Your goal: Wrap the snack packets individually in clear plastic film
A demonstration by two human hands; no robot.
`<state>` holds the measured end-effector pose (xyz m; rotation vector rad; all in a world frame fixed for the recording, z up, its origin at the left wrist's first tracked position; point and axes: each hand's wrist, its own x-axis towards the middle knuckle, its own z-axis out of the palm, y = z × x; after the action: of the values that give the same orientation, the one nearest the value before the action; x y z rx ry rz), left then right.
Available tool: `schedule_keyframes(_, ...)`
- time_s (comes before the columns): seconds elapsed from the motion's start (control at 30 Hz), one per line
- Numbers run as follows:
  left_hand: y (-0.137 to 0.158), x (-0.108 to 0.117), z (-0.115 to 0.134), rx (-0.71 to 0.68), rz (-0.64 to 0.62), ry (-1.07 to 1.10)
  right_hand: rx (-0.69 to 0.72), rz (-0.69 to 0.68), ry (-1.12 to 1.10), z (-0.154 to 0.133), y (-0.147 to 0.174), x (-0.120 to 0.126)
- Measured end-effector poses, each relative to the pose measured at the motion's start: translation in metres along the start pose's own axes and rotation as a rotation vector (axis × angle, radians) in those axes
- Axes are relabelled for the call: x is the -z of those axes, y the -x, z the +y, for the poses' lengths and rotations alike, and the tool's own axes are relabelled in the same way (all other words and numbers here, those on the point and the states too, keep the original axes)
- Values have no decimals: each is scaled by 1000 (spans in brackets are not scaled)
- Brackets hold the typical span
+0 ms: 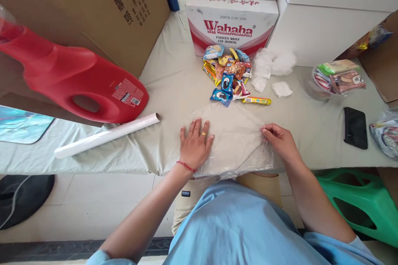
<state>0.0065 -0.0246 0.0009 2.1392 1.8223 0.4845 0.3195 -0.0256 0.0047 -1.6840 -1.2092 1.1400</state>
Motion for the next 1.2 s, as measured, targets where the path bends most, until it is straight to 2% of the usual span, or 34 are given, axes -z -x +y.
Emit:
schedule_keyframes(0.13, -3, -5, -16, -54, -81, -186, -90, 68, 105, -1, -11, 39)
schedule_keyframes(0.23, -2, -3, -19, -75, -82, -232, -5, 167, 114, -23, -40, 48)
schedule_keyframes(0.33, -1, -3, -17, -71, -81, -243, 64, 177, 217, -57, -88, 28)
schedule_keyframes(0.47, -2, -3, -17, -69, -94, -247, 40, 56, 580, -94, -153, -22)
schedule_keyframes(0.53, -3, -3, -17, -74, -96, -249, 20, -15, 695, -103, -172, -41)
schedule_keyframes(0.6, -3, -4, -17, -74, -89, -246, -4, -43, 650, -103, -179, -45)
schedule_keyframes(0.7, -3, -5, -16, -62, -77, -229, 0, 13, 435, -94, -170, -26)
schedule_keyframes(0.8, -3, -4, -14, -60, -69, -211, 86, 55, 274, -88, -143, 5)
schedule_keyframes(0.87, -2, -4, -13, -67, -67, -206, 216, 100, 251, -88, -116, 17)
schedule_keyframes(0.97, -2, -2, -13, -65, -67, -207, 583, 132, 392, -85, -65, 9)
schedule_keyframes(1.0, -2, -2, -13, -62, -69, -208, 714, 90, 474, -82, -48, 0)
schedule_keyframes(1.07, -3, -1, -13, -59, -76, -210, 898, -86, 654, -71, -22, -20)
schedule_keyframes(1.13, -3, -1, -12, -56, -79, -209, 989, -341, 835, -57, -7, -35)
schedule_keyframes(1.2, -3, -1, -12, -54, -76, -204, 1017, -567, 931, -48, -2, -38)
